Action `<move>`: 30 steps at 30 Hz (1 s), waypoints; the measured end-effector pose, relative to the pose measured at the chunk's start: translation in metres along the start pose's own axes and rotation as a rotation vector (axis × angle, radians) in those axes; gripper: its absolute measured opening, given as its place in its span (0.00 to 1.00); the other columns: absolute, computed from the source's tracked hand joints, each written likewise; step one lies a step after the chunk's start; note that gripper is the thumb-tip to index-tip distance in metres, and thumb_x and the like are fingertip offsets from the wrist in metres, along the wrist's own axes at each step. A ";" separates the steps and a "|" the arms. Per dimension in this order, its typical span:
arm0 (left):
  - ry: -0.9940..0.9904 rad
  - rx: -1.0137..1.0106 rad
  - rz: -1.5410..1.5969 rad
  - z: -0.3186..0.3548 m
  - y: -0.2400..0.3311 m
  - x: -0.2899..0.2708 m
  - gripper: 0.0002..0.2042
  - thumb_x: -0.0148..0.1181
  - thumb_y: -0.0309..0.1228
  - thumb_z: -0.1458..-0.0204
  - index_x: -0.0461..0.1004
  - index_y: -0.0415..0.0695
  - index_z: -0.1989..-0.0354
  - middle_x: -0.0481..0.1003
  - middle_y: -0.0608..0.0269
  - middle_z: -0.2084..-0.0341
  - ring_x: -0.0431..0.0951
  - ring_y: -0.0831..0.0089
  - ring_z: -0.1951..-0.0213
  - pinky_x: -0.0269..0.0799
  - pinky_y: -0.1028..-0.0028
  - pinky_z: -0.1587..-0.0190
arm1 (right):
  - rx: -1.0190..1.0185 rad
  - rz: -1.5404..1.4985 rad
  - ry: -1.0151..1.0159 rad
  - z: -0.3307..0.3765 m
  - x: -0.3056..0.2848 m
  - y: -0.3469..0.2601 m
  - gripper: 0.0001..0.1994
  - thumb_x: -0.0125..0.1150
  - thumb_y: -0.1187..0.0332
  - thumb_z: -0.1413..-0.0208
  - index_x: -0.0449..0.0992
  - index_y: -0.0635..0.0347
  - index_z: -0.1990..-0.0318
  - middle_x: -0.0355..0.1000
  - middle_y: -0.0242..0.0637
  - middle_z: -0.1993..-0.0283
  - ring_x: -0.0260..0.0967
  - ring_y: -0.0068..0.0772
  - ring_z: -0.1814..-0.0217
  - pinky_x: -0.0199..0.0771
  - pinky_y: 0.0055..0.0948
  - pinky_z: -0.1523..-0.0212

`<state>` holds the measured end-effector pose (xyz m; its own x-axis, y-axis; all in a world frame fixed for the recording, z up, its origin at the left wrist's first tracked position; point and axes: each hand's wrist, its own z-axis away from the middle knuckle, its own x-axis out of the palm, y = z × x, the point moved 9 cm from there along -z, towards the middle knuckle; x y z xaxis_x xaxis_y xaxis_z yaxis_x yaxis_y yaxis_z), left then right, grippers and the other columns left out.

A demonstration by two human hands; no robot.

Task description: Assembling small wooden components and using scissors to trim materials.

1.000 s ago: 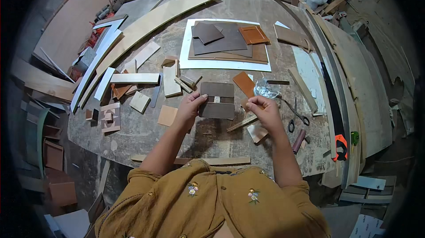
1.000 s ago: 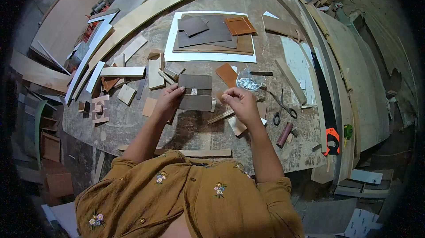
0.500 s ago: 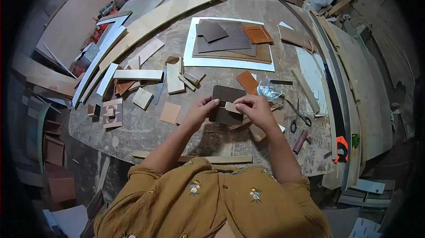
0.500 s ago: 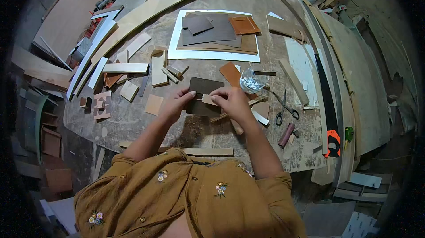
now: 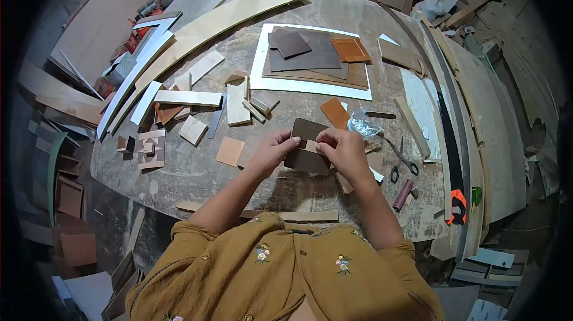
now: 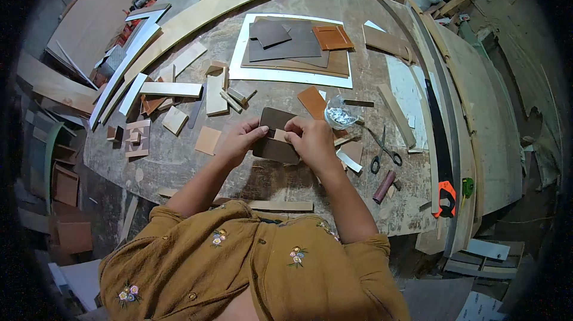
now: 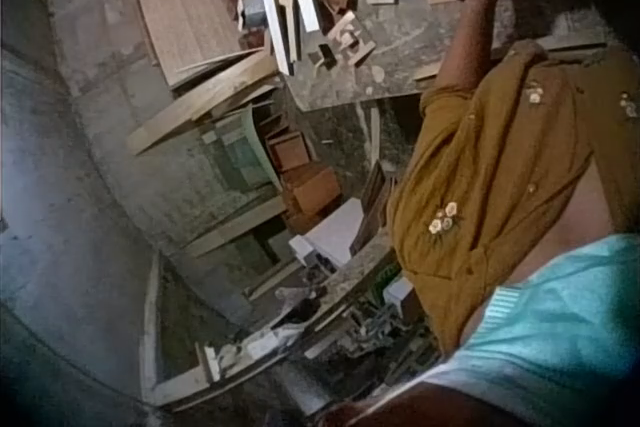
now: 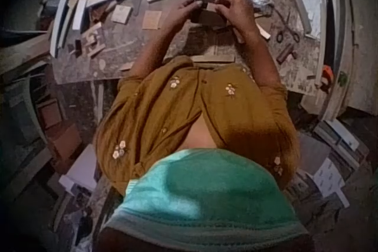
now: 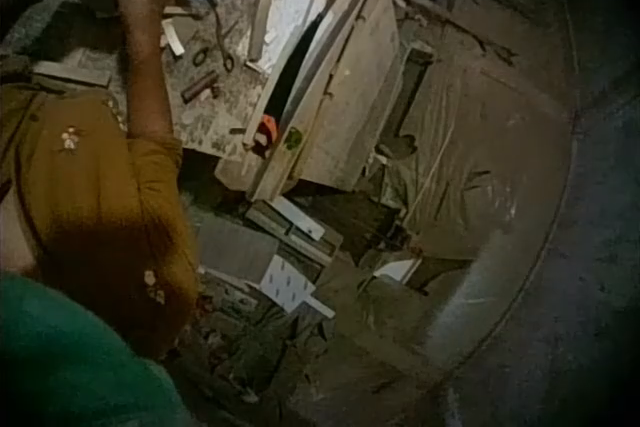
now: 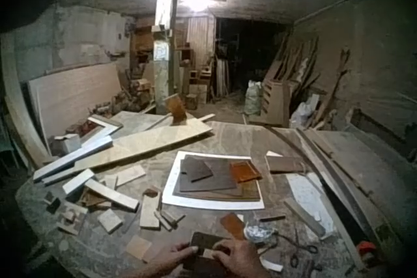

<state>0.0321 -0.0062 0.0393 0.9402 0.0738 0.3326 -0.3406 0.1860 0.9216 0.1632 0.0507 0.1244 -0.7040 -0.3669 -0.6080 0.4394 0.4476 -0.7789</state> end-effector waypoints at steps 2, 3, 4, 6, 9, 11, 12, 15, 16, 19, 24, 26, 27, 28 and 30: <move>-0.025 -0.005 0.016 -0.001 -0.001 0.001 0.10 0.51 0.31 0.44 0.72 0.39 0.58 0.74 0.68 0.68 0.70 0.84 0.66 0.66 0.81 0.62 | -0.057 0.042 -0.005 -0.001 0.000 -0.004 0.06 0.64 0.74 0.59 0.78 0.63 0.71 0.75 0.40 0.75 0.74 0.31 0.75 0.72 0.25 0.71; -0.026 -0.005 0.016 -0.001 -0.001 0.001 0.10 0.51 0.31 0.44 0.72 0.39 0.58 0.74 0.68 0.68 0.70 0.84 0.66 0.66 0.81 0.62 | -0.057 0.042 -0.005 -0.001 0.000 -0.004 0.06 0.64 0.74 0.59 0.78 0.63 0.71 0.75 0.40 0.75 0.74 0.31 0.75 0.72 0.25 0.71; -0.010 0.000 0.006 0.000 0.001 0.002 0.10 0.51 0.30 0.44 0.72 0.39 0.58 0.74 0.68 0.68 0.70 0.83 0.66 0.66 0.81 0.61 | -0.069 0.058 0.001 -0.001 -0.001 -0.005 0.05 0.64 0.74 0.60 0.79 0.63 0.71 0.75 0.40 0.75 0.74 0.33 0.74 0.72 0.26 0.70; -0.012 0.006 0.003 -0.001 0.002 0.002 0.10 0.51 0.30 0.44 0.72 0.38 0.58 0.74 0.68 0.67 0.71 0.83 0.66 0.67 0.80 0.60 | -0.090 0.066 0.022 0.000 -0.002 -0.004 0.05 0.64 0.74 0.60 0.79 0.62 0.72 0.75 0.41 0.74 0.74 0.34 0.73 0.72 0.27 0.70; -0.015 0.003 0.033 -0.001 0.003 0.003 0.11 0.51 0.30 0.44 0.72 0.38 0.57 0.75 0.68 0.66 0.71 0.84 0.65 0.67 0.81 0.60 | -0.088 0.080 0.016 -0.001 -0.001 -0.008 0.06 0.64 0.74 0.61 0.79 0.62 0.72 0.75 0.42 0.74 0.74 0.36 0.73 0.72 0.28 0.69; -0.017 0.008 0.030 -0.001 0.003 0.004 0.11 0.51 0.30 0.44 0.72 0.39 0.56 0.75 0.68 0.66 0.71 0.84 0.66 0.67 0.81 0.60 | -0.129 0.123 0.029 -0.001 -0.002 -0.012 0.06 0.64 0.75 0.61 0.79 0.62 0.72 0.75 0.41 0.74 0.73 0.36 0.72 0.72 0.29 0.69; -0.003 0.023 0.033 -0.001 0.005 0.003 0.11 0.51 0.30 0.44 0.72 0.39 0.57 0.75 0.69 0.67 0.71 0.85 0.66 0.66 0.82 0.61 | -0.110 0.123 0.033 -0.001 -0.003 -0.011 0.06 0.64 0.74 0.61 0.80 0.61 0.72 0.75 0.41 0.73 0.73 0.37 0.72 0.72 0.29 0.69; 0.026 0.046 0.034 -0.001 0.005 0.001 0.10 0.51 0.30 0.44 0.72 0.38 0.57 0.75 0.69 0.67 0.70 0.85 0.67 0.66 0.82 0.61 | -0.115 0.167 0.009 -0.001 -0.002 -0.014 0.05 0.62 0.70 0.58 0.80 0.58 0.72 0.74 0.41 0.73 0.72 0.41 0.70 0.71 0.34 0.66; 0.025 0.045 0.035 -0.001 0.006 0.001 0.10 0.51 0.30 0.44 0.72 0.38 0.57 0.75 0.69 0.67 0.70 0.85 0.67 0.66 0.82 0.61 | -0.113 0.168 0.009 -0.001 -0.002 -0.015 0.05 0.62 0.70 0.58 0.80 0.58 0.72 0.74 0.41 0.73 0.72 0.41 0.70 0.71 0.34 0.66; -0.010 0.059 0.045 -0.002 0.008 0.004 0.10 0.51 0.30 0.44 0.72 0.39 0.58 0.74 0.70 0.68 0.70 0.85 0.67 0.66 0.82 0.63 | -0.134 0.170 0.026 -0.003 -0.002 -0.014 0.06 0.64 0.73 0.60 0.79 0.61 0.70 0.74 0.41 0.74 0.73 0.36 0.73 0.72 0.30 0.70; 0.067 -0.051 0.033 -0.013 -0.013 -0.020 0.09 0.52 0.34 0.44 0.73 0.44 0.60 0.73 0.74 0.71 0.70 0.86 0.70 0.64 0.84 0.68 | 0.074 -0.280 0.065 -0.002 -0.018 0.012 0.08 0.62 0.75 0.55 0.77 0.67 0.65 0.73 0.31 0.74 0.69 0.17 0.72 0.69 0.18 0.70; 0.102 -0.047 0.131 -0.014 -0.010 -0.025 0.10 0.52 0.33 0.45 0.72 0.44 0.57 0.75 0.71 0.69 0.72 0.84 0.70 0.67 0.82 0.68 | 0.128 -0.336 0.142 0.003 -0.029 0.030 0.11 0.60 0.75 0.53 0.77 0.67 0.61 0.73 0.30 0.73 0.67 0.16 0.73 0.68 0.17 0.70; 0.129 -0.013 0.213 -0.020 -0.015 -0.030 0.11 0.52 0.32 0.45 0.71 0.43 0.56 0.75 0.70 0.68 0.73 0.83 0.69 0.68 0.81 0.68 | 0.111 -0.341 0.189 0.006 -0.034 0.039 0.11 0.59 0.76 0.53 0.77 0.66 0.60 0.73 0.32 0.73 0.67 0.17 0.73 0.68 0.19 0.71; 0.110 -0.034 0.277 -0.022 -0.018 -0.034 0.13 0.52 0.30 0.45 0.70 0.42 0.52 0.75 0.68 0.65 0.74 0.81 0.66 0.70 0.79 0.65 | 0.149 -0.295 0.200 0.010 -0.039 0.042 0.12 0.59 0.76 0.53 0.76 0.66 0.58 0.72 0.30 0.74 0.65 0.16 0.74 0.67 0.18 0.70; 0.133 -0.013 0.406 -0.025 -0.022 -0.040 0.14 0.52 0.30 0.45 0.68 0.42 0.51 0.75 0.67 0.62 0.75 0.79 0.64 0.72 0.78 0.62 | 0.170 -0.270 0.196 0.018 -0.041 0.058 0.13 0.59 0.76 0.53 0.76 0.66 0.57 0.72 0.29 0.73 0.65 0.16 0.73 0.66 0.18 0.70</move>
<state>0.0017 0.0110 0.0003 0.7212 0.2691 0.6383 -0.6837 0.1281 0.7185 0.2275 0.0769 0.1015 -0.8933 -0.2830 -0.3492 0.2983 0.2080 -0.9315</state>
